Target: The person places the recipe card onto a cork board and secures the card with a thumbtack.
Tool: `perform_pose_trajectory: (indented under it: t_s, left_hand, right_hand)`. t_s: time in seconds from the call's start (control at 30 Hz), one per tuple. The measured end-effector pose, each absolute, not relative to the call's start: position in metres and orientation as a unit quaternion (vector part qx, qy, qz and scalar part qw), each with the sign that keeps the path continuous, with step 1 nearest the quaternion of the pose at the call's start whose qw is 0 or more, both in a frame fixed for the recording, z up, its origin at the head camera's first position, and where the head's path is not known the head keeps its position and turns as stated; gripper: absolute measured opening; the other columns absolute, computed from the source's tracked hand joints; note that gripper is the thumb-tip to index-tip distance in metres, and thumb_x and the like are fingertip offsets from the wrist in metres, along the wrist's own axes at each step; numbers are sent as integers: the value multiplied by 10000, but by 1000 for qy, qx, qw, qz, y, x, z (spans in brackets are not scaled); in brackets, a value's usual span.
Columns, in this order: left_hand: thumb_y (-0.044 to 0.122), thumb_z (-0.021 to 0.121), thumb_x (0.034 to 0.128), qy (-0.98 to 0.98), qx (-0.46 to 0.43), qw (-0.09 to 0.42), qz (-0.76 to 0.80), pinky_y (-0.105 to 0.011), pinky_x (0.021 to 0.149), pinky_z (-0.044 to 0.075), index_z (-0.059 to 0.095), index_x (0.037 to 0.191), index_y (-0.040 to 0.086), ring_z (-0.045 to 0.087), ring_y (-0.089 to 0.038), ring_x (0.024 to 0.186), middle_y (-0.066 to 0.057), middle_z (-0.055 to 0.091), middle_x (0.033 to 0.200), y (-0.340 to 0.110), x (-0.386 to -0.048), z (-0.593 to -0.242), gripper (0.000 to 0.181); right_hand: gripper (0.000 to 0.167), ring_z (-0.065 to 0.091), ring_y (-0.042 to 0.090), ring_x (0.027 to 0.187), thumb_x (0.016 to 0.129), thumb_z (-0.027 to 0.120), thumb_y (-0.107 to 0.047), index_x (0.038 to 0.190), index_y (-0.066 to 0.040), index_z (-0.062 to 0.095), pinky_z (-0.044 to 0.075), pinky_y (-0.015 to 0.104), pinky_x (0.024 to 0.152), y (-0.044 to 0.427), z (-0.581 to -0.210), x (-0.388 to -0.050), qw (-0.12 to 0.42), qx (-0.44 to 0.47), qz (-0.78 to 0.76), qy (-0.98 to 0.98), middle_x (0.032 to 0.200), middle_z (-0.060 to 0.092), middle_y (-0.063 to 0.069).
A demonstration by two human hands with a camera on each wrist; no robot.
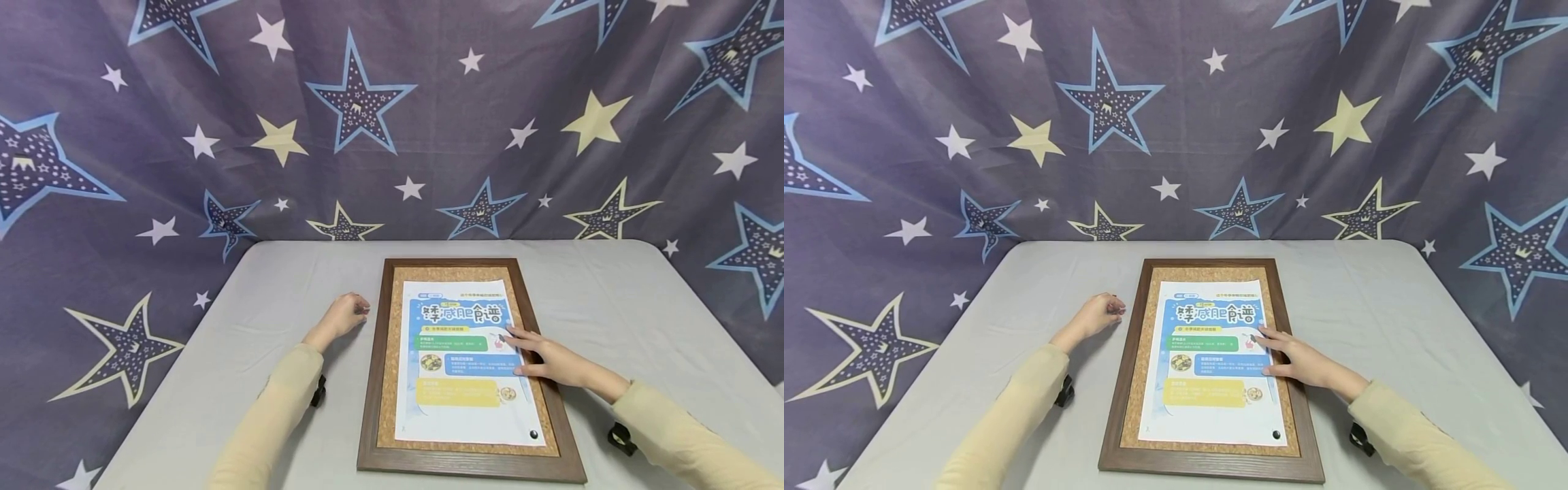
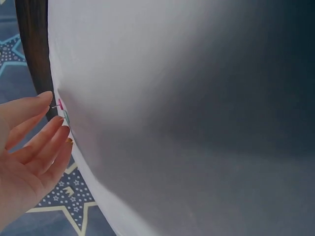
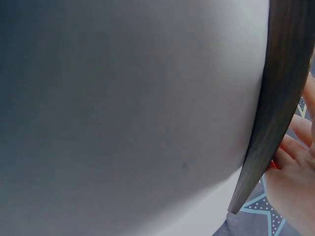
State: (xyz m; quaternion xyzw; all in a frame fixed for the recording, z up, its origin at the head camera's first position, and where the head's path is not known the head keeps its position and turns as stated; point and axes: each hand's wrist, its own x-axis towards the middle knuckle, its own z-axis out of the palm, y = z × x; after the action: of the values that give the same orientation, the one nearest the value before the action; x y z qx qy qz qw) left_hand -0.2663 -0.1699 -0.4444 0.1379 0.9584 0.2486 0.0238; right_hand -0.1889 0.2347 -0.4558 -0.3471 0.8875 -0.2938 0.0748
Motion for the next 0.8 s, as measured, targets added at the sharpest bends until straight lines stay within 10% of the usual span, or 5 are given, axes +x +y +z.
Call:
perform_pose_trajectory:
  t_s: [0.8]
  left_hand:
    - [29,640,784,956,174,14,234,-257,679,451,647,819,-9,555,-206,759,-91,578,812,-173,-277,-449,52]
  right_hand:
    - [640,197,486,1237,820,607,-301,1300,55,378,255,588,941,236,-457,-191,96,-331,-302,889,1395,230,258]
